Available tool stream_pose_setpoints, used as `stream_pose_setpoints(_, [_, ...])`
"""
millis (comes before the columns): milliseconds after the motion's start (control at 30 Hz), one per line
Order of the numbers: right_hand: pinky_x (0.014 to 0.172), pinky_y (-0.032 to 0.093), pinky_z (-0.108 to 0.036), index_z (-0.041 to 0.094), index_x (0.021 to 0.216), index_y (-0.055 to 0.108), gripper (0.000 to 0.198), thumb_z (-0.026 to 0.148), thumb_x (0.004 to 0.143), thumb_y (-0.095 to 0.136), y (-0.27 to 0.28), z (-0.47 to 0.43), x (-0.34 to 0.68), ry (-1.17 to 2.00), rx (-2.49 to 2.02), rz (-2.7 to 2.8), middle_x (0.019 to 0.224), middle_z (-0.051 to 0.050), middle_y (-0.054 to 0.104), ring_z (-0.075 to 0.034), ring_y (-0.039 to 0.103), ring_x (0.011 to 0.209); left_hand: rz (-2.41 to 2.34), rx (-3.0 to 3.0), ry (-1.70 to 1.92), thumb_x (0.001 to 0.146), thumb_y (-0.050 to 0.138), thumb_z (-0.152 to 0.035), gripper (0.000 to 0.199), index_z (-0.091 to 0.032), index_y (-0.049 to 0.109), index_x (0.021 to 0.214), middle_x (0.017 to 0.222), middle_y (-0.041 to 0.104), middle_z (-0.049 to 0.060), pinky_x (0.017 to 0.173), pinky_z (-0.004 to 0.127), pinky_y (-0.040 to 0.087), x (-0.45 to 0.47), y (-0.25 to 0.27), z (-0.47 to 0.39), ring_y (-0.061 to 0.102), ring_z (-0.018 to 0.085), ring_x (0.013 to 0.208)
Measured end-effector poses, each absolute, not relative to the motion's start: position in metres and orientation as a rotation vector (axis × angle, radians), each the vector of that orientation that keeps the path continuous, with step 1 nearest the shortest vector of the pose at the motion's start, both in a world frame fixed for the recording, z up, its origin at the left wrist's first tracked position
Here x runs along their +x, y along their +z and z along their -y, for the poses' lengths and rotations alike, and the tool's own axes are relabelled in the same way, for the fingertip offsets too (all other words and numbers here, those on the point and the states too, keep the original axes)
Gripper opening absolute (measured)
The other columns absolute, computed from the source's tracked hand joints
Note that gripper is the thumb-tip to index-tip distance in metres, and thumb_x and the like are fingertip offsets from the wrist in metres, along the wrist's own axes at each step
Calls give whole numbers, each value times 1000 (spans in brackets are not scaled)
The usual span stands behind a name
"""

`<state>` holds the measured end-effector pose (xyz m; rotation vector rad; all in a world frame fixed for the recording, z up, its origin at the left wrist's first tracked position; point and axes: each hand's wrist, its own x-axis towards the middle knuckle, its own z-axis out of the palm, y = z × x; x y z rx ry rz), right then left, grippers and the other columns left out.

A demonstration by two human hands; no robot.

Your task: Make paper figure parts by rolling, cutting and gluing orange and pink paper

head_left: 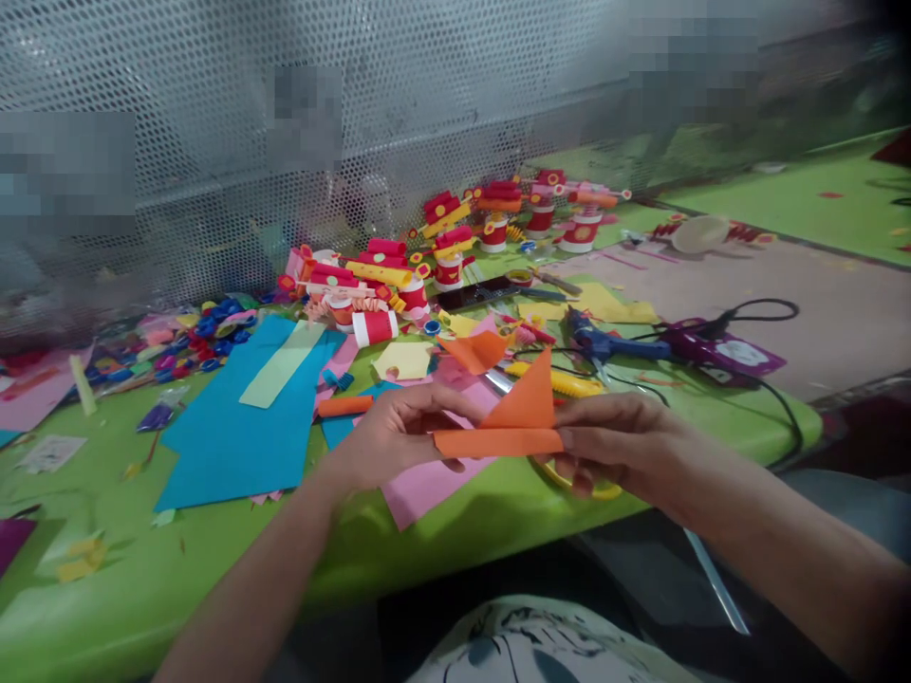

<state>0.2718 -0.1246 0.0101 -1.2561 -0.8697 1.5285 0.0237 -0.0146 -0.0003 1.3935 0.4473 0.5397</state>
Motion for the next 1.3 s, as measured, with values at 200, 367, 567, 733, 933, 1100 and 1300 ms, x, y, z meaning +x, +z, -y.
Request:
stream_pose_setpoints(200, [53, 60, -19, 23, 79, 84, 20, 36, 68, 94, 10, 122, 265, 1632, -1227, 876, 66, -5, 78, -14, 72, 58, -341, 1625, 421, 88, 78, -26, 25, -26, 82, 113, 116, 79, 9, 84, 30, 64, 14, 2, 11, 76, 24, 104])
stream_pose_setpoints(367, [56, 61, -19, 24, 81, 85, 17, 35, 71, 93, 12, 123, 264, 1661, -1208, 869, 69, -3, 79, -12, 72, 58, -374, 1508, 355, 95, 68, -23, 33, -29, 77, 126, 106, 82, 7, 78, 32, 66, 16, 9, 18, 80, 23, 94])
stream_pose_setpoints(567, [54, 59, -15, 27, 83, 85, 17, 34, 69, 94, 6, 118, 264, 1640, -1182, 818, 69, -2, 80, -10, 71, 55, -402, 1416, 407, 94, 71, -26, 27, -25, 80, 119, 100, 83, 9, 74, 32, 66, 18, 10, 18, 81, 25, 89])
stream_pose_setpoints(733, [61, 64, -22, 26, 96, 84, 25, 38, 74, 90, 10, 118, 265, 1487, -1234, 977, 82, -4, 81, -15, 75, 68, -446, 1342, 417, 90, 74, -26, 29, -22, 80, 119, 102, 83, 9, 74, 29, 66, 19, 8, 16, 81, 25, 94])
stream_pose_setpoints(933, [103, 59, -47, 34, 134, 65, 46, 30, 90, 77, 26, 121, 260, 447, -1293, 1762, 147, -10, 57, -31, 57, 136, -553, 1359, 514, 86, 76, -16, 31, -23, 79, 116, 111, 81, 7, 73, 24, 64, 23, 7, 19, 80, 20, 88])
stream_pose_setpoints(1100, [102, 56, -56, 24, 117, 68, 25, 18, 92, 72, 20, 112, 255, -122, -1247, 2120, 134, -16, 58, -34, 62, 126, -471, 1359, 485, 92, 72, -19, 20, -21, 73, 111, 107, 80, 6, 76, 26, 63, 25, 4, 20, 80, 20, 92])
stream_pose_setpoints(1300, [92, 58, -53, 24, 107, 69, 16, 15, 93, 69, 17, 112, 253, -140, -1234, 2121, 128, -14, 59, -32, 65, 115, -447, 1376, 509, 90, 76, -22, 17, -19, 70, 105, 102, 80, 7, 75, 25, 62, 26, 4, 21, 80, 21, 93])
